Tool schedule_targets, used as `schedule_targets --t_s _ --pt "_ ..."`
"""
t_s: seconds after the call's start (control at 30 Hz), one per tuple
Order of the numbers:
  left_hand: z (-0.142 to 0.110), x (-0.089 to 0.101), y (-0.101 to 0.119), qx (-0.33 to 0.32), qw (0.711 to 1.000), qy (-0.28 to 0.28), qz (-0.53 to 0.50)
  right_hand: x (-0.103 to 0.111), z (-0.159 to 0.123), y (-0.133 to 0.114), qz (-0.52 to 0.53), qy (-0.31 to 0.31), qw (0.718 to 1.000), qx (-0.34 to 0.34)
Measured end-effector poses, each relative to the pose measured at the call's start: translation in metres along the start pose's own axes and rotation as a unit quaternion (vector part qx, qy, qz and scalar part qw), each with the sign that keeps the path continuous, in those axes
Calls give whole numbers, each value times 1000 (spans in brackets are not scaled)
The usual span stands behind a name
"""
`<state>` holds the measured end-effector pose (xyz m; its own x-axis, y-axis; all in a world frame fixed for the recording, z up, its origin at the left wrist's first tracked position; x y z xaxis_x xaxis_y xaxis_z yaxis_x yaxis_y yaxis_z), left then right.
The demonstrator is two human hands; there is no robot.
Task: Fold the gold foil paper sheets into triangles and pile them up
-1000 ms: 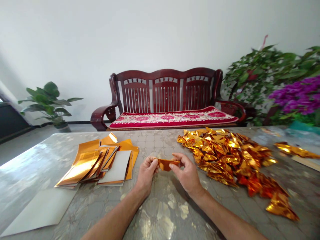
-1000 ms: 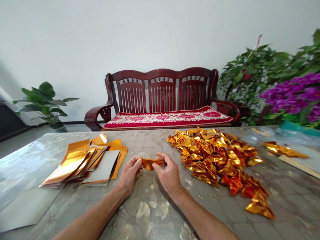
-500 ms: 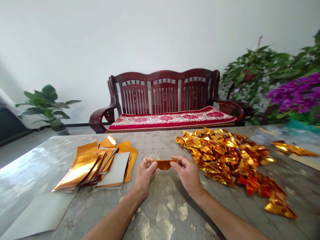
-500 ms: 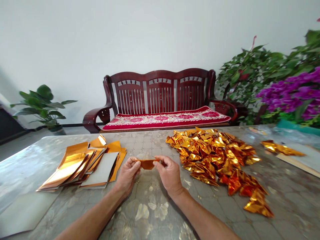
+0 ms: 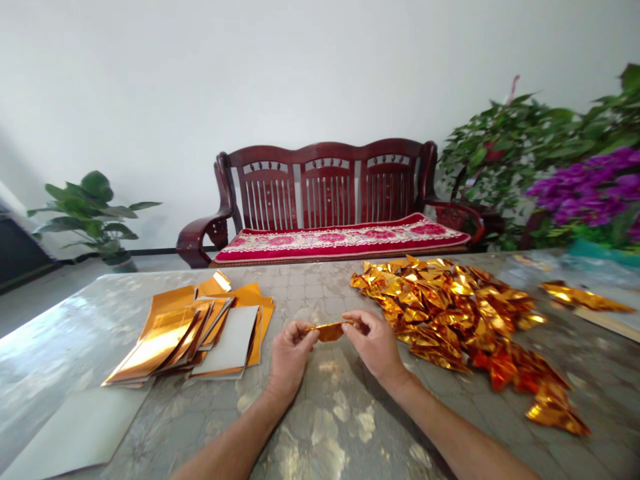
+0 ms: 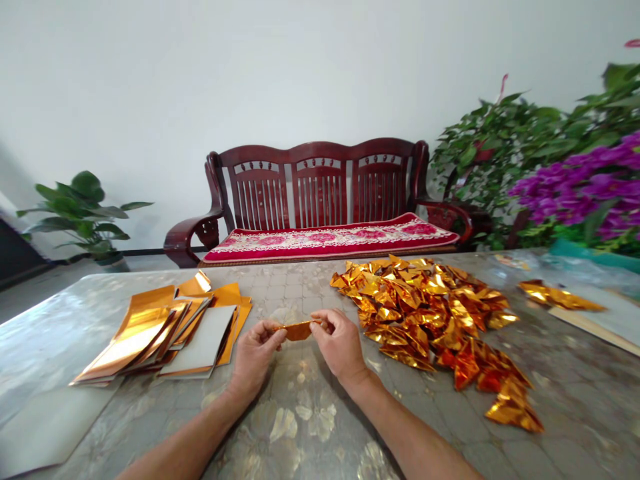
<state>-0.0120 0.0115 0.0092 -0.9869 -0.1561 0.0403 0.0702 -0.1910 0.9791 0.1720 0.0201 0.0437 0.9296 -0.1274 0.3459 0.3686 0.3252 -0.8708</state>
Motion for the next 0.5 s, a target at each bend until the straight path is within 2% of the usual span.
schedule_targets --t_s 0.17,0.23,0.33,0.4,0.5 --pt "1 -2 -2 21 999 -14 -38 -1 1 1 34 -62 997 -38" --pt "2 0 -3 32 998 -7 -52 -1 2 4 85 -96 989 -69" --pt "4 1 -4 50 996 8 -71 -1 3 11 192 -140 964 -123" --pt "5 2 -3 62 995 12 -83 -1 4 13 239 -152 949 -139" --pt "6 1 -1 71 993 9 -95 -1 3 13 253 -148 946 -141"
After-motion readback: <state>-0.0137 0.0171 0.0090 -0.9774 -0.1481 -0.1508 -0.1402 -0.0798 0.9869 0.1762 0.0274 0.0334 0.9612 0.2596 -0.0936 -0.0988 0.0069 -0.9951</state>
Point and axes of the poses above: each hand's wrist, its own z-axis towards the middle knuckle, its own x-axis out of the back of the hand, y = z × x, the point moved 3 cm from there along z, towards the middle knuckle, and after that the axes turned 4 degrees about -y, right-handed, at the moved point
